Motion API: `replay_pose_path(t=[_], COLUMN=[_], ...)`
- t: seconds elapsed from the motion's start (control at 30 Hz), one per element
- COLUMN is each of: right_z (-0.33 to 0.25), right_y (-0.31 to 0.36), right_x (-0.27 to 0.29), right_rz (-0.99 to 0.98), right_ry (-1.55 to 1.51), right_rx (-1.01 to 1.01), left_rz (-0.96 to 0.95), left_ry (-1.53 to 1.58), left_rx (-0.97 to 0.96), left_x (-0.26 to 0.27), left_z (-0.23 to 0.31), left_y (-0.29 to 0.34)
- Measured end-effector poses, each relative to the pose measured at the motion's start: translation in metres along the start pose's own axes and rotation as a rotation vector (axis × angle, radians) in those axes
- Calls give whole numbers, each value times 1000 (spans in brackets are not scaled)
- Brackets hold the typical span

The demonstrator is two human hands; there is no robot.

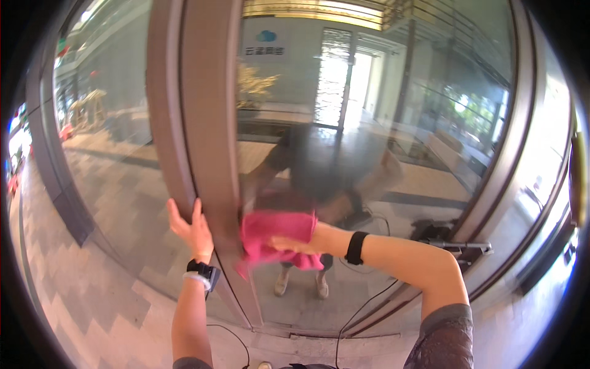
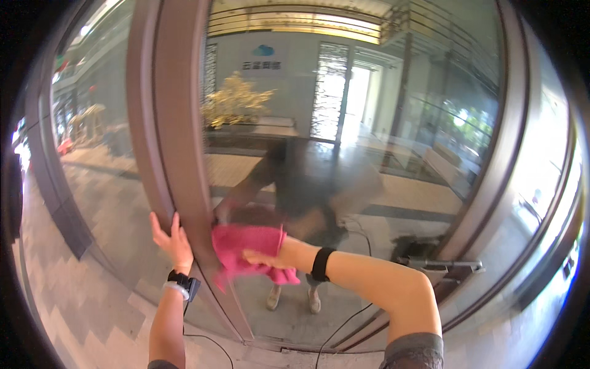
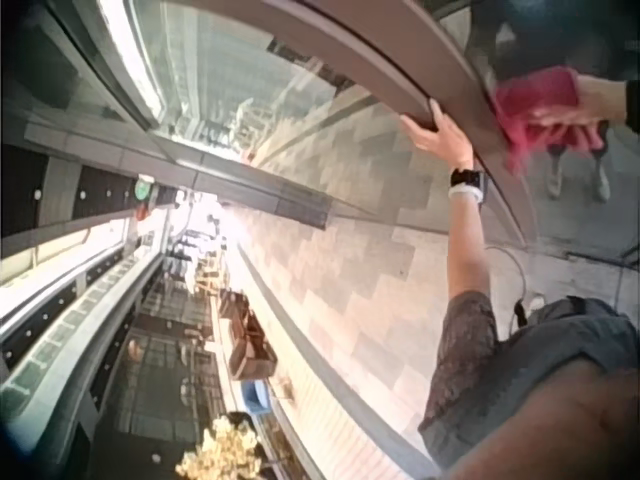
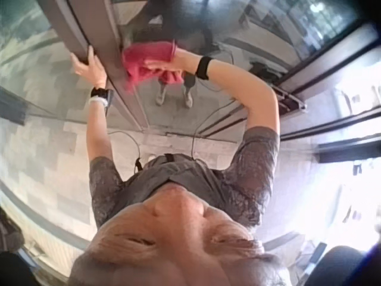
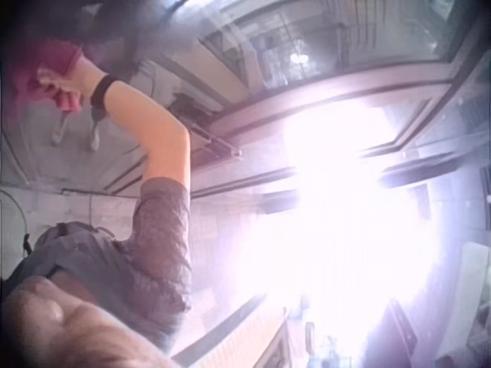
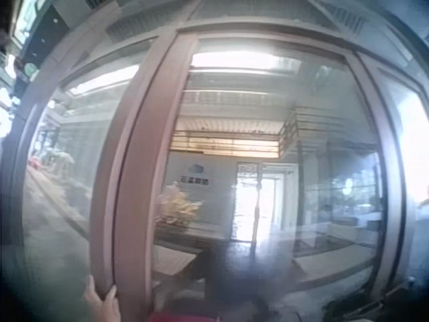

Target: Cleaning a glass door with a cloth.

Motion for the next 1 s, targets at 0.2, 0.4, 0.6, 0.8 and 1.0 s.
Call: replay_pose_path(t=[0.2,0.4,0.6,0.8,1.0], right_z=[-53,-17,35,-75,-41], right_y=[153,370,354,165,208], right_x=[81,162,150,41,98], right_rz=[542,2299,2537,1497,1350], right_ry=[-48,586,402,1276,1011], right_rx=[167,-319,-294,282,-72], left_rz=[-127,-108,-91,-92,-108], left_ry=[-392,-432,-416,-420,-467], left_rx=[-355,-420,-467,-486,-520], left_x=[13,21,13,15,18], left_z=[14,19,28,30,31], left_y=[6,0,3,1,1])
Point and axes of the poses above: each hand's wrist, its own y-axis away from the middle knuckle, its own x-axis out of the back of the hand, z = x × y, the point moved 9 cm from there along -y, towards the middle knuckle, and after that the axes turned 15 degrees about -x, right-handed, at the moved point
